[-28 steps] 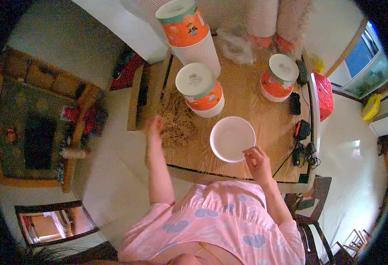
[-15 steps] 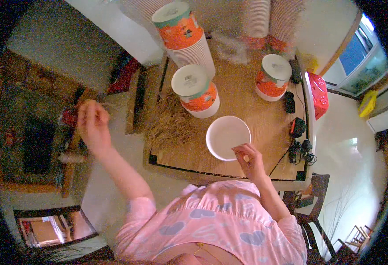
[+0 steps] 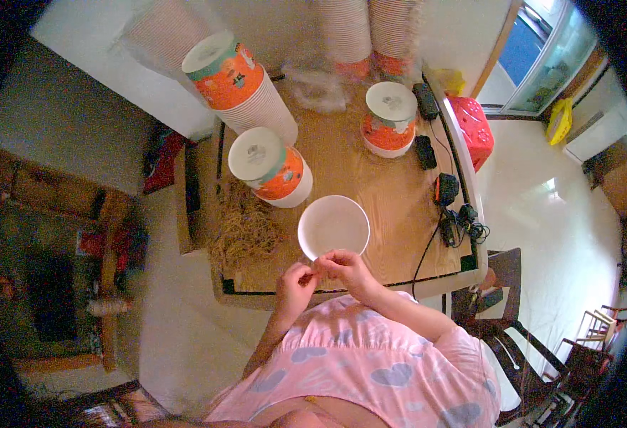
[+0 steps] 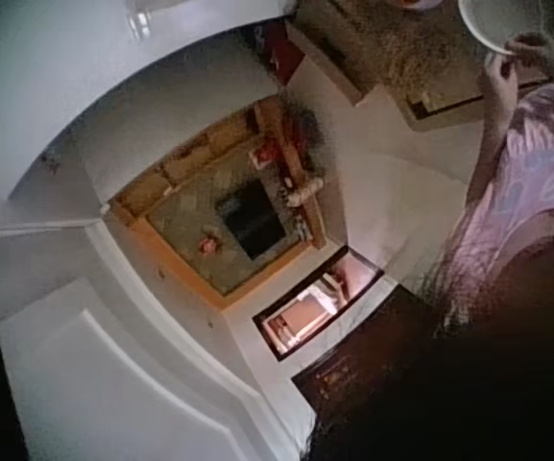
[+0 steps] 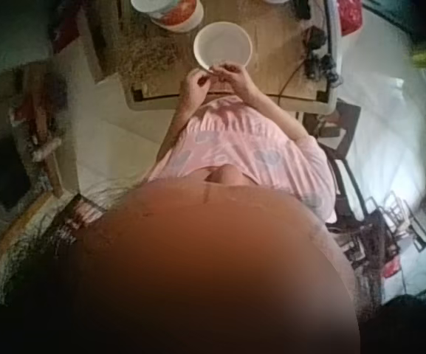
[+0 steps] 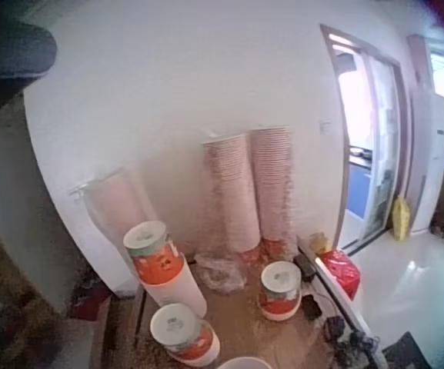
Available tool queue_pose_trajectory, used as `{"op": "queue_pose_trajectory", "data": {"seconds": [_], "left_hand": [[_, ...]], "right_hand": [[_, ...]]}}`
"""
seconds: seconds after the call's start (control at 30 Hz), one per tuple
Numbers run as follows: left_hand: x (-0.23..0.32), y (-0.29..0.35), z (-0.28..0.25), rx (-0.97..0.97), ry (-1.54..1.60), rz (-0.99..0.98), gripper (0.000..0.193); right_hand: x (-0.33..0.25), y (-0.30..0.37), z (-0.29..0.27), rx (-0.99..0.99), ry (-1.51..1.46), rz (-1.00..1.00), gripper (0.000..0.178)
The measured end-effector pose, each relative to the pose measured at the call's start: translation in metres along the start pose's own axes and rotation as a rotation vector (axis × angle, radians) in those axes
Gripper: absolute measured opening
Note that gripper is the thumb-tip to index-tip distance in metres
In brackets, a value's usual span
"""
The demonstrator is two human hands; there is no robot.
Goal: Stuffing paper buckets with shredded packing material and organizing them on a table.
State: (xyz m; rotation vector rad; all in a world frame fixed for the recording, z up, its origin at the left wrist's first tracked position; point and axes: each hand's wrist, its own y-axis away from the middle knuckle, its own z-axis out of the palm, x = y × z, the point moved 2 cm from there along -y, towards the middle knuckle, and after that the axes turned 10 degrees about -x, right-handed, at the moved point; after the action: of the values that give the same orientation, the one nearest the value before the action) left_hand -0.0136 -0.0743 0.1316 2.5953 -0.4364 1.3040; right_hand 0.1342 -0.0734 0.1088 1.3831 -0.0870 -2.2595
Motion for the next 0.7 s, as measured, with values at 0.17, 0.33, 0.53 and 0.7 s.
{"op": "queue_pose_trajectory", "data": {"seconds": [0.17,0.33,0.53,0.7], "left_hand": [[-0.033,0.012,-0.018,-0.009,0.01,-0.081,0.009],[-0.066,0.025,-0.033,-0.004,-0.036,-0.171,0.012],[-0.072,0.025,-0.037,-0.059,-0.113,-0.193,0.011],[-0.068,0.019,-0.037,-0.076,-0.234,-0.13,0.019]], "right_hand": [[-0.012,-0.004,-0.023,0.103,-0.352,-0.083,0.014],[-0.031,0.002,-0.028,0.135,-0.414,-0.132,0.01],[-0.028,0.004,-0.029,0.15,-0.218,-0.241,0.007],[-0.029,0.009,-0.027,0.161,-0.024,-0.273,0.01]]}}
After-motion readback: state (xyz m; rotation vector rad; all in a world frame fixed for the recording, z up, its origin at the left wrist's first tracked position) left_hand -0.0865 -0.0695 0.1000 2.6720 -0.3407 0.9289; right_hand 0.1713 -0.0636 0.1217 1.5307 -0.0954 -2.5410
